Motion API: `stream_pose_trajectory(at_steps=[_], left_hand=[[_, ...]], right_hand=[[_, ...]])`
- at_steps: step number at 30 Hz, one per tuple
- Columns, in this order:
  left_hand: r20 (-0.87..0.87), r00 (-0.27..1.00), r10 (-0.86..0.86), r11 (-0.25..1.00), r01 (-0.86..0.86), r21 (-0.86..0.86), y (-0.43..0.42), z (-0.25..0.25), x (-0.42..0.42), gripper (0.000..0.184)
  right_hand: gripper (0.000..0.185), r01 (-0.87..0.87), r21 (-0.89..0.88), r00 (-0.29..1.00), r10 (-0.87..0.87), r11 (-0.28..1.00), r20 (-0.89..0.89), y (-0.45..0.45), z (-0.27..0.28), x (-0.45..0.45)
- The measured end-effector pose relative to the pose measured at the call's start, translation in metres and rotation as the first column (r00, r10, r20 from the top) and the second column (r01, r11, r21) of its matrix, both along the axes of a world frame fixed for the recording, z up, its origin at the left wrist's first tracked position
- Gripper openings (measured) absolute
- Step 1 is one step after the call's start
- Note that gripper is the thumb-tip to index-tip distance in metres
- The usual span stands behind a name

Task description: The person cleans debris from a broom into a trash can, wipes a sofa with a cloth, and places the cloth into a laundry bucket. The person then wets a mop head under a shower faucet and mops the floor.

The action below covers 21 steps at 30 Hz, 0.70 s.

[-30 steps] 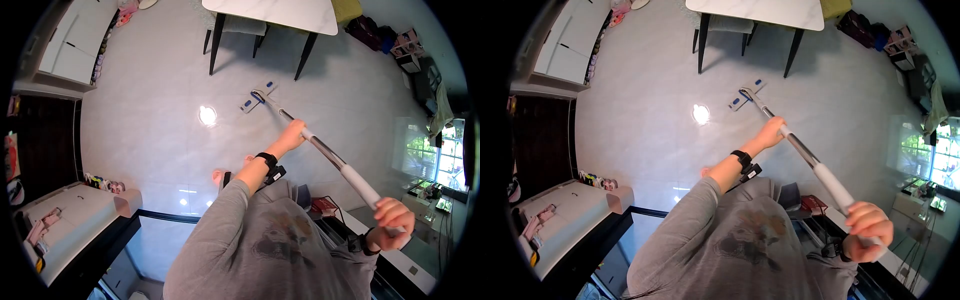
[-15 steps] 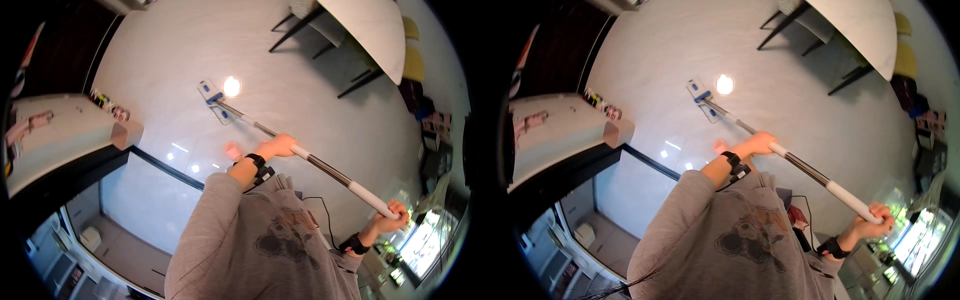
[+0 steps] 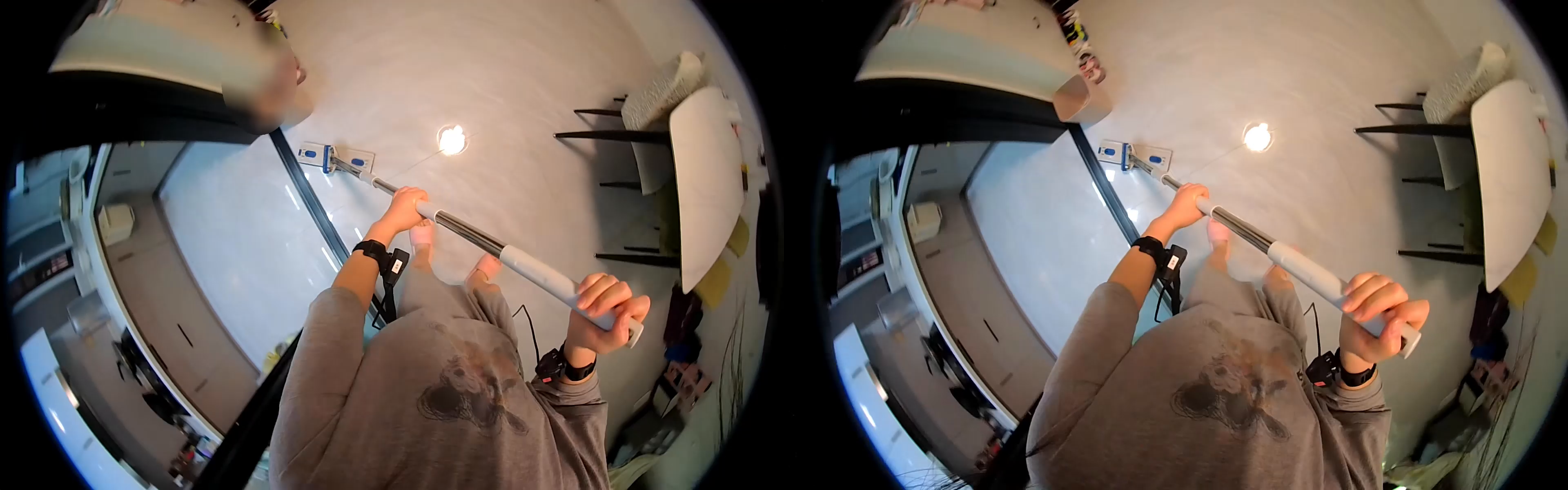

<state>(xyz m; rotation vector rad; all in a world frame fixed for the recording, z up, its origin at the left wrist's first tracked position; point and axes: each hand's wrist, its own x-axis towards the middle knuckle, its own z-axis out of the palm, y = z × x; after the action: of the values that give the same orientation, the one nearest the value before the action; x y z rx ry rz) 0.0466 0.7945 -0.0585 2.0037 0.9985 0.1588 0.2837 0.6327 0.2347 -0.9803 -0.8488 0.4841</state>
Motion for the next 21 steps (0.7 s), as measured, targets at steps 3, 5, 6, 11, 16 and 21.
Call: stream_pose_trajectory(at_steps=[3, 5, 6, 11, 16, 21], left_hand=[[0.051, 0.994, 0.1, 0.994, -0.102, 0.034, -0.021, 0.004, -0.004, 0.018], [0.067, 0.986, 0.151, 0.988, -0.153, 0.03, -0.041, 0.008, 0.007, 0.02], [0.088, 0.981, 0.175, 0.984, -0.178, 0.018, -0.055, 0.011, 0.014, 0.021], [0.151, 0.965, 0.216, 0.976, -0.219, 0.0, -0.144, 0.013, 0.054, 0.018], [0.063, 0.966, 0.251, 0.96, -0.24, -0.147, -0.22, 0.042, 0.104, 0.012], [0.131, 0.991, -0.008, 0.977, 0.036, -0.21, -0.243, 0.032, 0.164, 0.01]], right_hand=[[0.022, -0.216, 0.017, 0.976, 0.216, 0.976, -0.002, 0.001, 0.018, 0.008], [0.026, -0.414, 0.037, 0.906, 0.407, 0.91, 0.117, -0.003, 0.028, 0.023], [0.028, -0.448, 0.067, 0.888, 0.434, 0.892, 0.154, -0.004, 0.033, 0.031], [0.024, -0.644, 0.148, 0.762, 0.613, 0.751, 0.209, -0.045, 0.047, 0.089], [0.032, -0.831, 0.237, 0.545, 0.822, 0.503, 0.163, -0.089, 0.066, 0.133], [0.041, -0.962, 0.193, 0.239, 0.936, 0.192, 0.258, -0.11, 0.109, 0.174]])
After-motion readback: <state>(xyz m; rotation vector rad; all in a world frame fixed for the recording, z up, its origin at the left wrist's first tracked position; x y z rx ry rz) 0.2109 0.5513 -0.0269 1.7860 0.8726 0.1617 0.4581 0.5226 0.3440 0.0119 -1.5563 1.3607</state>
